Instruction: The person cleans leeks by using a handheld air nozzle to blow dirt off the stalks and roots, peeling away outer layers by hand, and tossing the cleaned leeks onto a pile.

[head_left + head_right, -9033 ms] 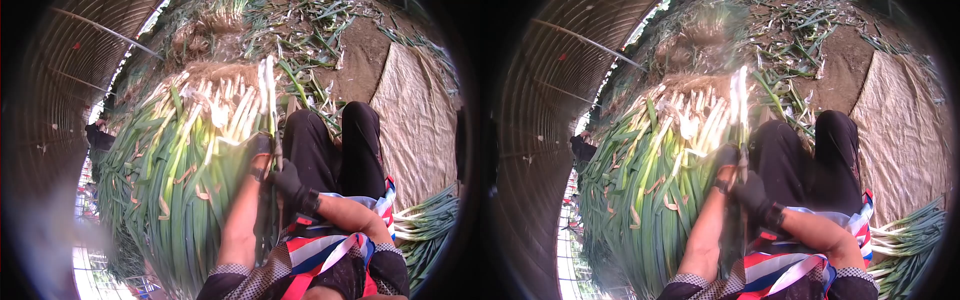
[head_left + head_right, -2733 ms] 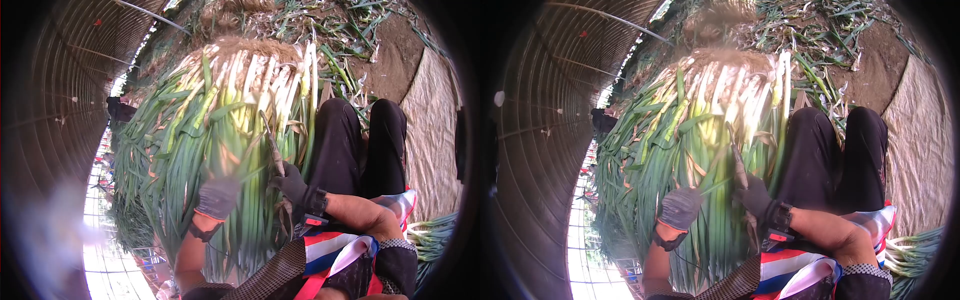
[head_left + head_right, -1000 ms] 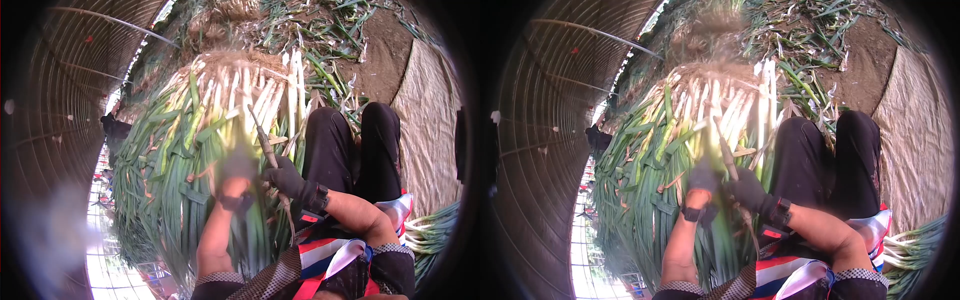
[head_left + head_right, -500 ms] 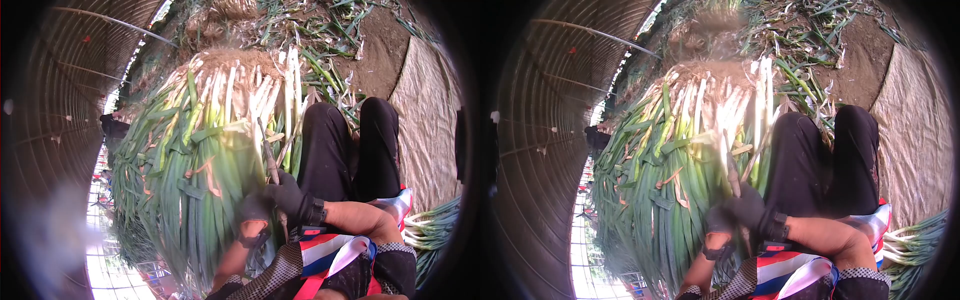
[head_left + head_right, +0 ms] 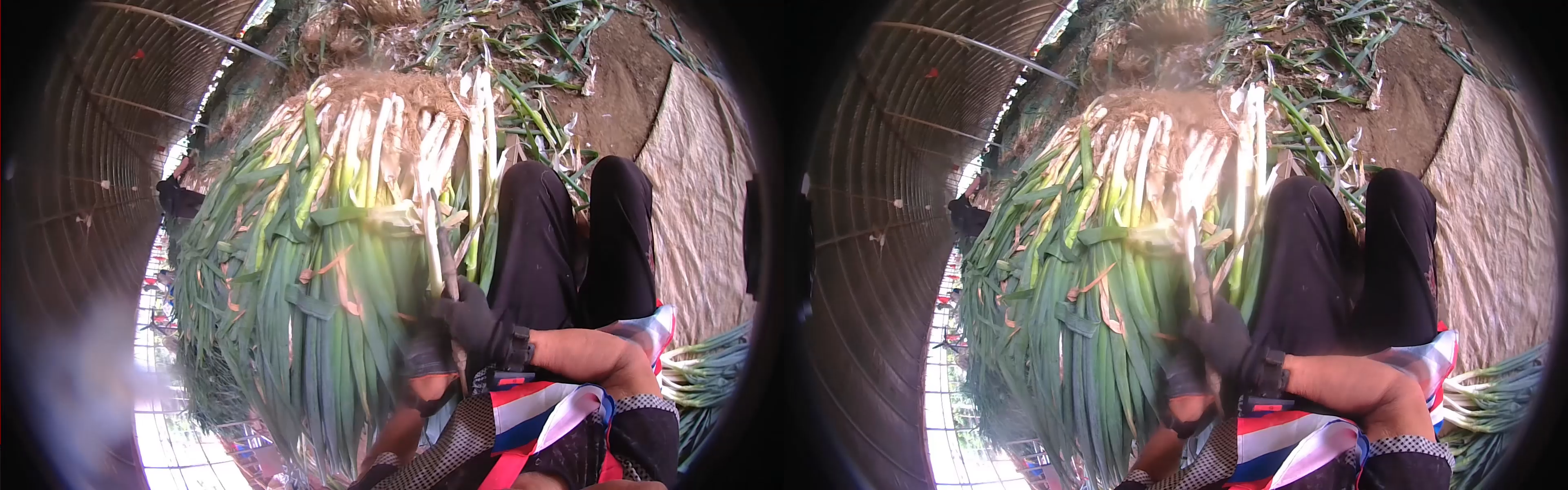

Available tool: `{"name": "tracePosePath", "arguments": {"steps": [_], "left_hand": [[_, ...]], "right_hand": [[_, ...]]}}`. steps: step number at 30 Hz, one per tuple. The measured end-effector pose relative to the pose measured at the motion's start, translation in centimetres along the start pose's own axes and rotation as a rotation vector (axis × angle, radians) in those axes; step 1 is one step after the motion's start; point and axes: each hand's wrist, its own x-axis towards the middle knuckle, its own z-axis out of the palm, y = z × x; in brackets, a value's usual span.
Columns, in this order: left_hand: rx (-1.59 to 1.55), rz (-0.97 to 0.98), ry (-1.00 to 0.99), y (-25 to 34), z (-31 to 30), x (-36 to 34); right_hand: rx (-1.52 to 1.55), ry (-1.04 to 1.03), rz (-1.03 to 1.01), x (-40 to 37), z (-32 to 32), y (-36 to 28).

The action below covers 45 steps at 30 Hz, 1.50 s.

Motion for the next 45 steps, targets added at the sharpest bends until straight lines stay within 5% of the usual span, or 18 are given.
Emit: {"name": "tracePosePath", "arguments": {"steps": [2, 5, 13, 17, 21, 25, 29, 32, 33, 36, 37, 40, 41, 45], "left_hand": [[-0.006, 0.004, 0.016, 0.1, 0.2, 0.4], [-0.004, 0.007, 0.039, 0.1, 0.1, 1.0], [0.012, -0.011, 0.166, 0.1, -0.4, -0.1], [-0.156, -0.221, 0.217, 0.1, -1.3, 0.6], [-0.023, -0.206, -0.005, -1.6, -1.5, 2.1], [-0.499, -0.482, 0.192, -1.3, -6.7, 4.0], [-0.697, -0.456, 0.226, -2.7, -6.9, 5.9], [-0.704, -0.480, 0.156, -3.2, -6.9, 7.7], [-0.664, -0.251, 0.252, -3.2, -6.4, 7.8], [-0.280, -0.136, 0.201, -2.9, -4.1, 9.1], [-0.245, -0.115, 0.058, -2.6, -3.7, 9.1], [-0.348, -0.029, 0.138, -2.5, 2.9, 10.2], [0.018, 0.096, -0.115, -1.2, 0.5, 11.3], [-0.198, -0.210, -0.365, 0.7, -1.9, 13.2]], "right_hand": [[-0.175, -0.007, -0.135, 0.0, -0.1, 2.6], [-0.099, 0.024, 0.036, 0.2, 0.3, 0.6], [-0.112, 0.012, -0.094, 3.5, 0.1, 0.2], [-0.217, 0.059, -0.137, 4.8, -0.6, 0.3], [-0.240, -0.055, -0.146, -0.3, -0.4, 1.8], [0.022, -0.041, 0.038, -2.5, -0.5, -0.9], [-0.162, -0.197, -0.147, -2.5, -0.7, -0.1], [-0.018, -0.197, 0.095, -3.0, -1.2, -2.4], [0.011, -0.132, 0.037, -2.2, -1.3, -1.6], [-0.053, 0.013, -0.054, -2.2, -2.2, -2.8], [-0.033, 0.037, -0.094, -2.4, -2.6, -3.6], [0.060, 0.036, -0.033, -0.4, -4.3, -2.9], [0.070, 0.054, -0.038, 0.3, -4.8, -2.7], [0.057, 0.123, -0.067, 1.9, -6.2, -5.0]]}}
